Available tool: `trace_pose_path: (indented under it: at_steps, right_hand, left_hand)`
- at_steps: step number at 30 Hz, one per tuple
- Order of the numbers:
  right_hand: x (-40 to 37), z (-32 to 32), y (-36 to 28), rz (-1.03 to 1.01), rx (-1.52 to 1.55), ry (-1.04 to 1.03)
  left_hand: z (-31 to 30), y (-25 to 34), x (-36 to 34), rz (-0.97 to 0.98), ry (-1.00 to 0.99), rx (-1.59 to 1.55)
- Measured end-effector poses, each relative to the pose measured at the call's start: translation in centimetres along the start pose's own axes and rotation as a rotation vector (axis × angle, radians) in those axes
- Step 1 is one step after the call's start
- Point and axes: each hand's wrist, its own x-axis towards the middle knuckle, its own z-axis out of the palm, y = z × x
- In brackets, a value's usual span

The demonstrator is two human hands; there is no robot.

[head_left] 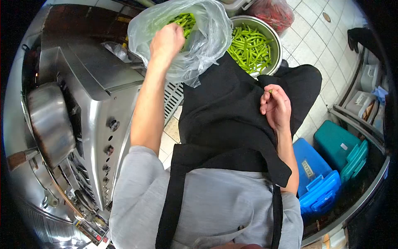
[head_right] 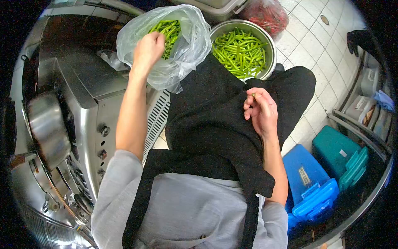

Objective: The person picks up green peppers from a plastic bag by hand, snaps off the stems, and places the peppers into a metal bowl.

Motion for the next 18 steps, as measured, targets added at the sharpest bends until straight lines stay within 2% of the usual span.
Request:
trace_pose_path:
  at_steps: [2, 5, 6, 7, 9, 13, 15, 17, 18]
  right_hand:
    - [0.4, 0.3, 0.0, 0.036, -0.008, -0.039]
    - [0.4, 0.6, 0.2, 0.052, -0.046, -0.068]
    - [0.2, 0.6, 0.2, 0.063, -0.049, -0.078]
    - [0.1, 0.5, 0.2, 0.058, -0.054, -0.077]
    - [-0.4, 0.2, 0.0, 0.058, -0.077, -0.05]
    - [-0.1, 0.1, 0.0, 0.031, -0.076, -0.007]
    - [0.4, 0.5, -0.1, 0.034, -0.082, -0.03]
    - [0.5, 1.2, -0.2, 0.062, -0.157, -0.057]
    - [0.6, 1.1, -0.1, 0.072, -0.163, -0.089]
  left_hand:
    - [2.9, -3.8, 2.7, -0.19, -0.202, 0.156]
    - [3.8, -3.0, 3.0, -0.285, -0.166, 0.191]
    - [3.4, -2.9, 3.0, -0.309, -0.228, 0.172]
    - [4.3, -4.0, 3.4, -0.306, -0.225, 0.167]
    - [5.7, -5.6, 3.9, -0.217, -0.04, 0.191]
    - [2.4, -5.4, 1.8, -0.262, -0.151, 0.178]
    - [1.0, -5.8, 0.0, -0.148, -0.007, 0.074]
    - [-1.9, -3.4, -3.8, -0.074, 0.11, -0.138]
    - [-2.7, -2.0, -5.9, -0.064, 0.101, -0.395]
